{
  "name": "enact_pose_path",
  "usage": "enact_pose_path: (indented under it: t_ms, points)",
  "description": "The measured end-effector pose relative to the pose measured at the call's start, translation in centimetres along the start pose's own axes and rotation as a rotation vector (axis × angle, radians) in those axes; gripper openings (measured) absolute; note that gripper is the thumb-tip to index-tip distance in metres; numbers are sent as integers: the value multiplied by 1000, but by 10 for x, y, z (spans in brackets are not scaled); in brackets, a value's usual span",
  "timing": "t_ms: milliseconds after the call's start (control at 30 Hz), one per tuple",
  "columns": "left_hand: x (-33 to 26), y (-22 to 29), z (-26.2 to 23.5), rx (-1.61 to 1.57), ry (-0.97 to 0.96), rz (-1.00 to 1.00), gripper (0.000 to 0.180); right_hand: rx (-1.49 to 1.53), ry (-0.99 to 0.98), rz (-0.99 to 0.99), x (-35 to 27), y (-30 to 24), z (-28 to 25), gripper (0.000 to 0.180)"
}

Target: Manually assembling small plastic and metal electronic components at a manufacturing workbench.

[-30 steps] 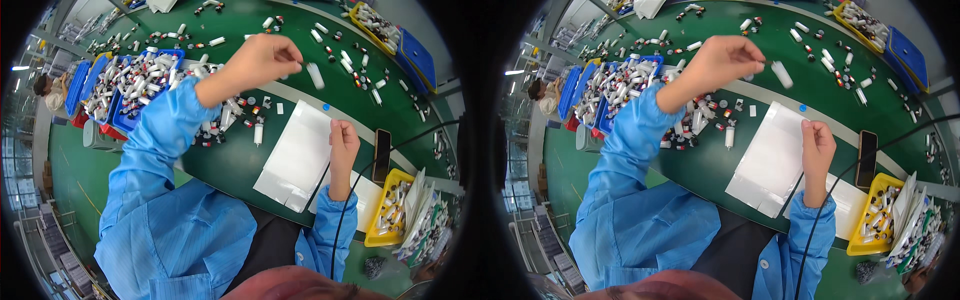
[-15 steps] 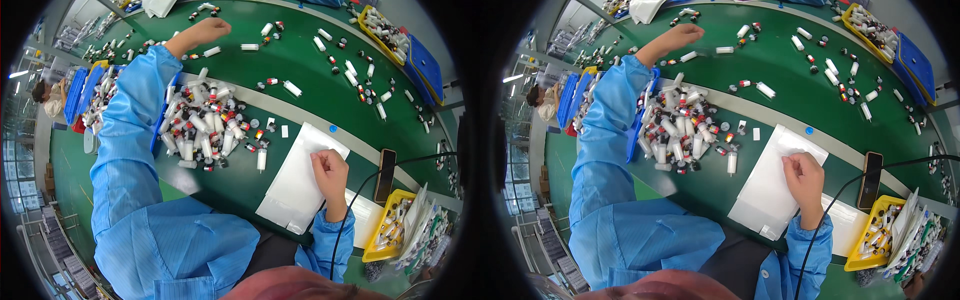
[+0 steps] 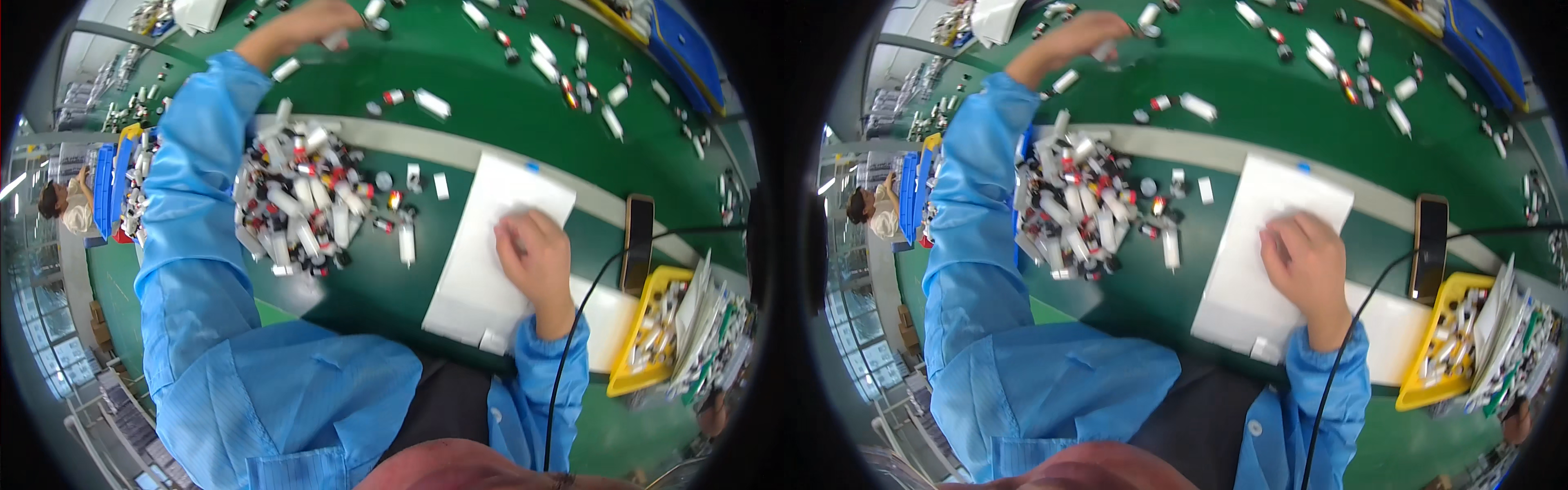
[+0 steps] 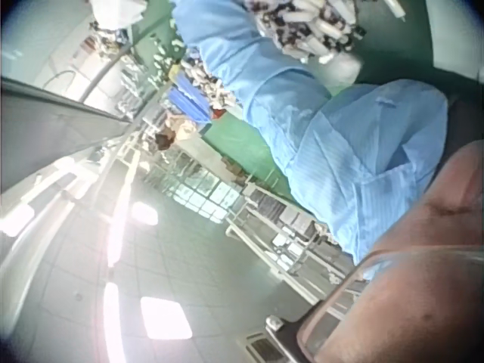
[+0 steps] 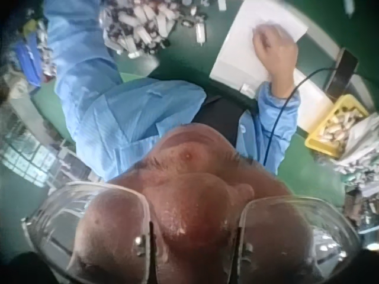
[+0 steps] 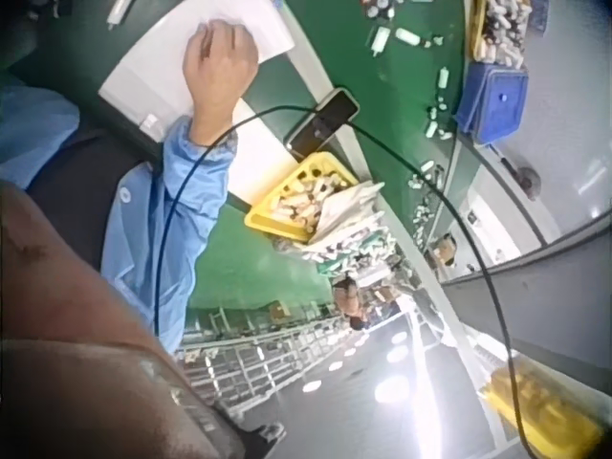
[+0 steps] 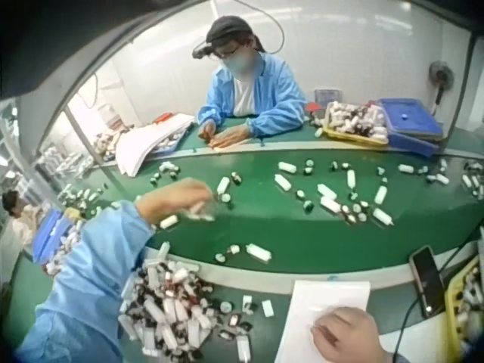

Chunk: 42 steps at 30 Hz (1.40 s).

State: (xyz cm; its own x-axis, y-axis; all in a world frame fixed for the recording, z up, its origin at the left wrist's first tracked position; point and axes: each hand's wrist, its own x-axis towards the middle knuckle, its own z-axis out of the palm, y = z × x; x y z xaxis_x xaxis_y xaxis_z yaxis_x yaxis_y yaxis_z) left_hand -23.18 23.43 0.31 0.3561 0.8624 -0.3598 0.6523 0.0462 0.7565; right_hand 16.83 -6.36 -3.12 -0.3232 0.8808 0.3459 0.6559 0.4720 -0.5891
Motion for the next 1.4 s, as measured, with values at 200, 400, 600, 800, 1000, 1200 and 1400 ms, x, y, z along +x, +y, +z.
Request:
enact_pose_path:
  t_ms: [200,400,600,800,1000,1200,1400]
  points:
    - [-95,79,32,-590,149,272,32,61,109,57,-3,-4,10,15]
    - [-146,125,96,-600,64,435,22,-148,-33,23,5,-20,26,25]
    - [-173,128,163,-485,166,621,29,-89,-178,126,16,-25,19,27]
    - [-165,132,207,-1312,-203,393,16,-122,-116,96,13,-27,30,29]
    - [-154,119,212,-1479,-210,356,16,-134,-122,114,8,-26,30,20]
    - [-152,122,218,-1151,-54,347,5,-23,-68,40,6,-21,25,26]
    - [-157,126,228,-939,-120,458,8,87,-138,248,10,-25,7,36]
